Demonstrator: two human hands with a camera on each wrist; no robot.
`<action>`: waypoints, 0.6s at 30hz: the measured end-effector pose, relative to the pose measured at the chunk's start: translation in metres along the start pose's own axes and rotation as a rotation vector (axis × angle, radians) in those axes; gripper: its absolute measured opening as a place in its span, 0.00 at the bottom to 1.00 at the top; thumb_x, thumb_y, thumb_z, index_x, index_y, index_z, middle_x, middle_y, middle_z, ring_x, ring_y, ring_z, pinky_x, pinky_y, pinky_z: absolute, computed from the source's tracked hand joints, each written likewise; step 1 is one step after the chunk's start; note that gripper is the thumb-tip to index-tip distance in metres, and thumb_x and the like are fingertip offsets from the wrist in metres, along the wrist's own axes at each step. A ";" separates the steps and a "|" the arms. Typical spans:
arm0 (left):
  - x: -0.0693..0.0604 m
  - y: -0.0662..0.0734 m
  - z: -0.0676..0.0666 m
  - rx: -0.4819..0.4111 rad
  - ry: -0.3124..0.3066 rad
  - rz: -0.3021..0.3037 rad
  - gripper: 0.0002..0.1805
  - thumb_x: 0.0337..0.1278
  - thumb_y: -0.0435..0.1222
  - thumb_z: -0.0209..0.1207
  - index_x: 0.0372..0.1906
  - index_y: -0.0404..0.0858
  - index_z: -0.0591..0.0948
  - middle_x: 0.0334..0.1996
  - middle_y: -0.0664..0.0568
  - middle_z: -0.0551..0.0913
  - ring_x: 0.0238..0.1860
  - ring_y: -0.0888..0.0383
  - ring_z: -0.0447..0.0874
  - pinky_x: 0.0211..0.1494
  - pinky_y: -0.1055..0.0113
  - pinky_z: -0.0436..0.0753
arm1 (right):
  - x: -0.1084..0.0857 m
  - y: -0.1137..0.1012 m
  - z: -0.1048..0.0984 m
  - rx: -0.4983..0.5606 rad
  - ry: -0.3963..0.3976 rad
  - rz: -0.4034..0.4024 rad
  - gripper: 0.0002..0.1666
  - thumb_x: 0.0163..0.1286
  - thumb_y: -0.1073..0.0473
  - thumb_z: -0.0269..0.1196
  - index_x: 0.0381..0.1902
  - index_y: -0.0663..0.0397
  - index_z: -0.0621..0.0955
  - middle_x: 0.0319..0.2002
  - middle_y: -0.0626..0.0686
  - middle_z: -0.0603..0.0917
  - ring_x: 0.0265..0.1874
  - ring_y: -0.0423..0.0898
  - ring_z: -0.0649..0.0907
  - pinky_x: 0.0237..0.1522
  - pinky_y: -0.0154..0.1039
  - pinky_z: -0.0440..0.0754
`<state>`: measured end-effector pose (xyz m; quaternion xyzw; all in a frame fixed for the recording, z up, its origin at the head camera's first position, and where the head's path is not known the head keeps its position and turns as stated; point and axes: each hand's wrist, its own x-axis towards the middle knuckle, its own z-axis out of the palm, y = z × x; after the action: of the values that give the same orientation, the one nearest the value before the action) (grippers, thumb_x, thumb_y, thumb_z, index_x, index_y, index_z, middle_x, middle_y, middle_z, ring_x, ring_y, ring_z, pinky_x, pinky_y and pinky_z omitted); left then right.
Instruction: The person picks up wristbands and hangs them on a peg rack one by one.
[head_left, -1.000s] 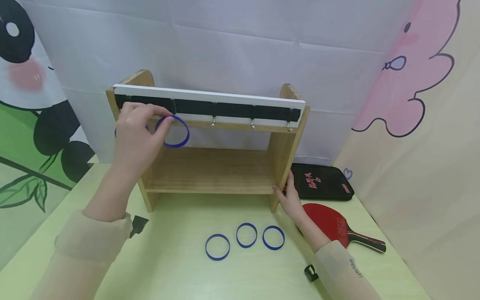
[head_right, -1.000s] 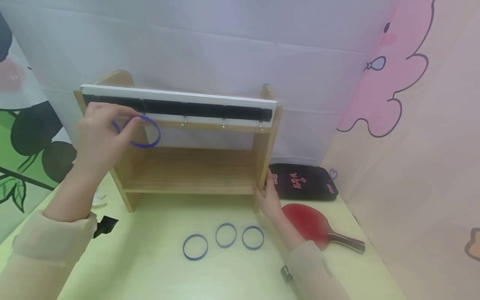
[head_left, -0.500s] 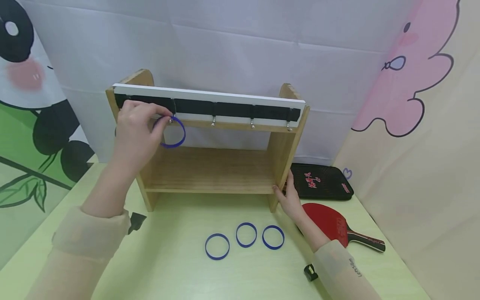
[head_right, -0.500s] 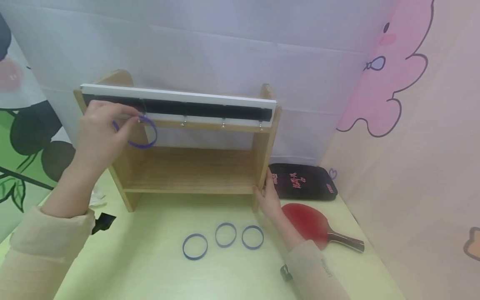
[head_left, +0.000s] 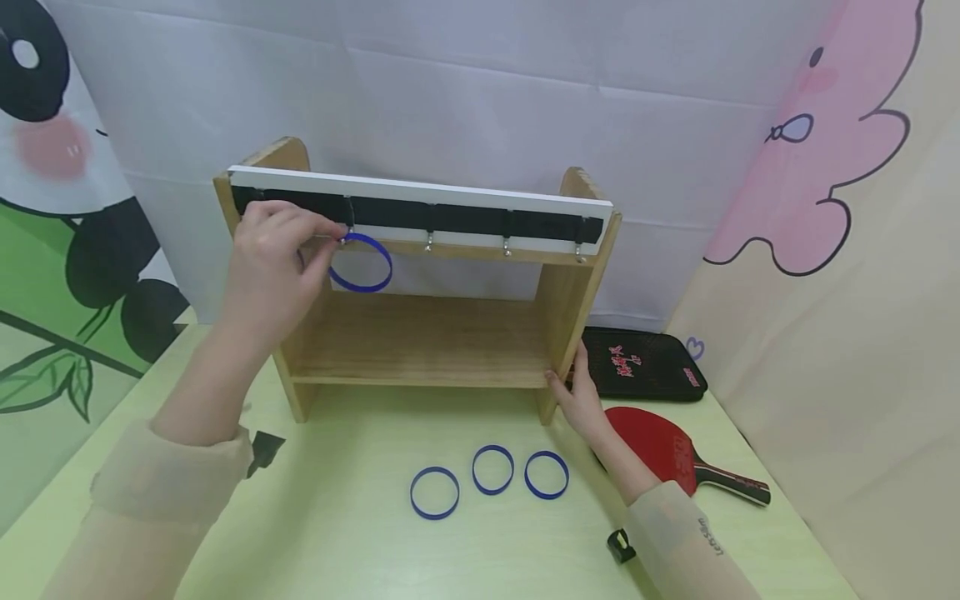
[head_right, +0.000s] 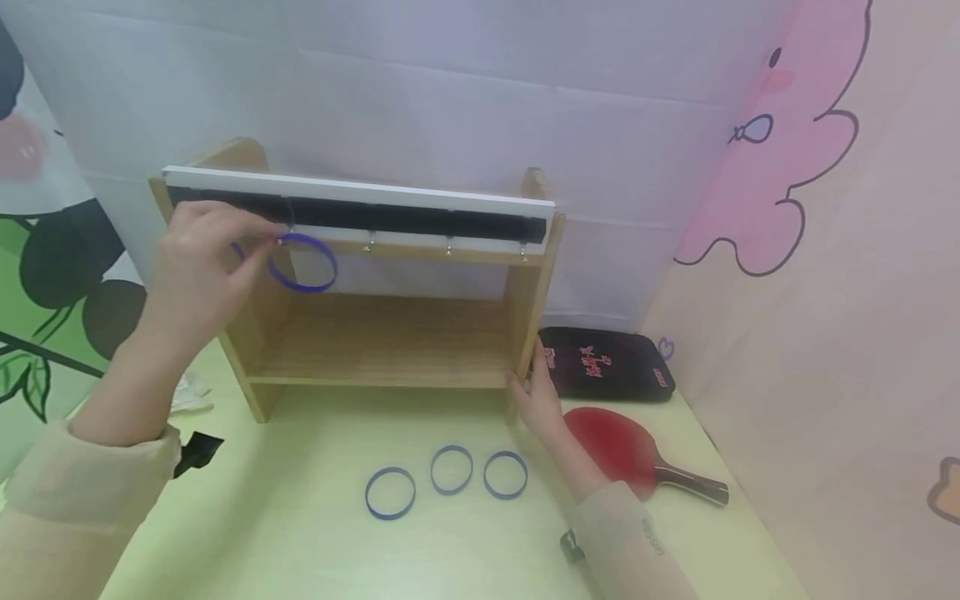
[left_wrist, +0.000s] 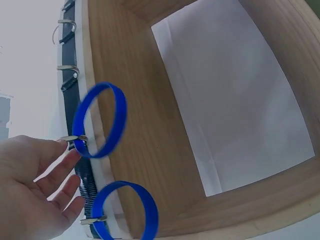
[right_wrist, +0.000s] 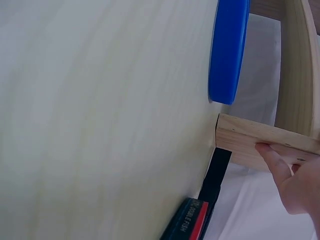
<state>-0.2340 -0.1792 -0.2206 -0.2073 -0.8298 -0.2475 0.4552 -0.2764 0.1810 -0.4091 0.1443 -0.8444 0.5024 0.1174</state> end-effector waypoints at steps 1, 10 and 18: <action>-0.001 0.001 -0.001 -0.005 0.006 0.011 0.05 0.54 0.25 0.60 0.35 0.33 0.84 0.34 0.42 0.86 0.47 0.46 0.71 0.54 0.54 0.65 | -0.001 -0.004 -0.001 -0.004 -0.003 -0.005 0.43 0.71 0.67 0.52 0.73 0.60 0.40 0.61 0.74 0.64 0.52 0.68 0.74 0.45 0.59 0.80; -0.016 0.019 -0.004 -0.019 0.018 0.062 0.08 0.50 0.25 0.63 0.38 0.33 0.83 0.39 0.43 0.84 0.50 0.45 0.71 0.58 0.51 0.67 | 0.007 0.029 0.002 0.028 0.008 0.023 0.45 0.71 0.61 0.55 0.74 0.43 0.41 0.62 0.68 0.66 0.53 0.63 0.76 0.42 0.55 0.82; -0.030 0.029 0.000 -0.054 -0.012 0.152 0.11 0.45 0.25 0.66 0.38 0.34 0.83 0.38 0.43 0.84 0.50 0.45 0.74 0.56 0.51 0.70 | 0.002 0.014 -0.002 0.055 -0.006 0.038 0.46 0.70 0.63 0.56 0.74 0.47 0.42 0.63 0.68 0.64 0.55 0.66 0.74 0.43 0.56 0.81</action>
<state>-0.2021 -0.1601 -0.2401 -0.2832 -0.8076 -0.2331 0.4618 -0.2837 0.1885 -0.4191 0.1331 -0.8332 0.5272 0.1012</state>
